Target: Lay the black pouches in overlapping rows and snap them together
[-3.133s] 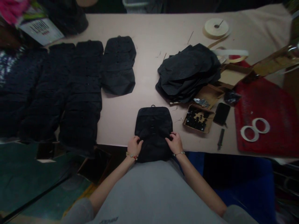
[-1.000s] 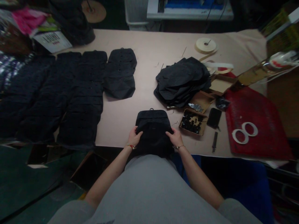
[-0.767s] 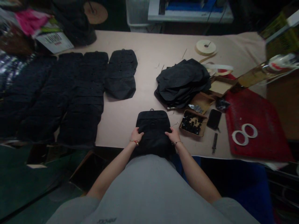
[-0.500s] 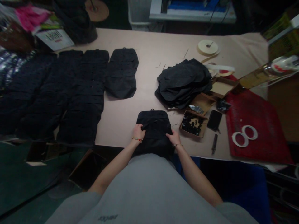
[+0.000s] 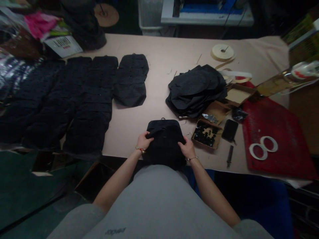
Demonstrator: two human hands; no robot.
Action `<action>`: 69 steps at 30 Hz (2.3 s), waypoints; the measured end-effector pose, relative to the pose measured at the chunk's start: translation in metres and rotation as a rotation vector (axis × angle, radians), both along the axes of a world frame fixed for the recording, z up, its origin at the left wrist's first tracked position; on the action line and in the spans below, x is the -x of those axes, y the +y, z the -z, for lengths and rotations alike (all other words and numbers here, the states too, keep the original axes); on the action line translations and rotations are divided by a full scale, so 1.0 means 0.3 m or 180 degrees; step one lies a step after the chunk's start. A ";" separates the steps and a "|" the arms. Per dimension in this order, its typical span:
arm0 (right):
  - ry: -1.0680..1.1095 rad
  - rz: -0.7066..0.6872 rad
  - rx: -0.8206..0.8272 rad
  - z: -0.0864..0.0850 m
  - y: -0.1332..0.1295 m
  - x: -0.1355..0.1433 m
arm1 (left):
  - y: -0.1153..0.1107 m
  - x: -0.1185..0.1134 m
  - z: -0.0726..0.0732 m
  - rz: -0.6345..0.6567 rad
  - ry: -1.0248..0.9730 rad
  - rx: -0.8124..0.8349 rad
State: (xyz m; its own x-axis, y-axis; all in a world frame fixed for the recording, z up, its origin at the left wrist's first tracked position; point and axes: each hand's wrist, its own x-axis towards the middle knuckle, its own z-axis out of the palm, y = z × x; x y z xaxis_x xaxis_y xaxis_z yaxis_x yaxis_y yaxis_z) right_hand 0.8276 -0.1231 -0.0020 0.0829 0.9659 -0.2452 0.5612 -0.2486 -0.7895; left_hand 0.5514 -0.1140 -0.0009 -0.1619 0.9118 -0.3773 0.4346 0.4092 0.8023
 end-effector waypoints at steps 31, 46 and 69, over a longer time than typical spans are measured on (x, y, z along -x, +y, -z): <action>-0.1341 -0.0191 0.0155 0.085 0.042 0.029 | -0.017 -0.007 0.104 0.0373 0.1961 0.0695; -0.1253 -0.0736 0.0073 0.094 0.063 -0.028 | -0.018 -0.010 0.104 -0.0033 0.1851 0.0999; -0.1093 -0.0632 -0.0063 0.071 0.069 -0.019 | -0.020 -0.184 0.112 -0.1246 0.1940 0.0677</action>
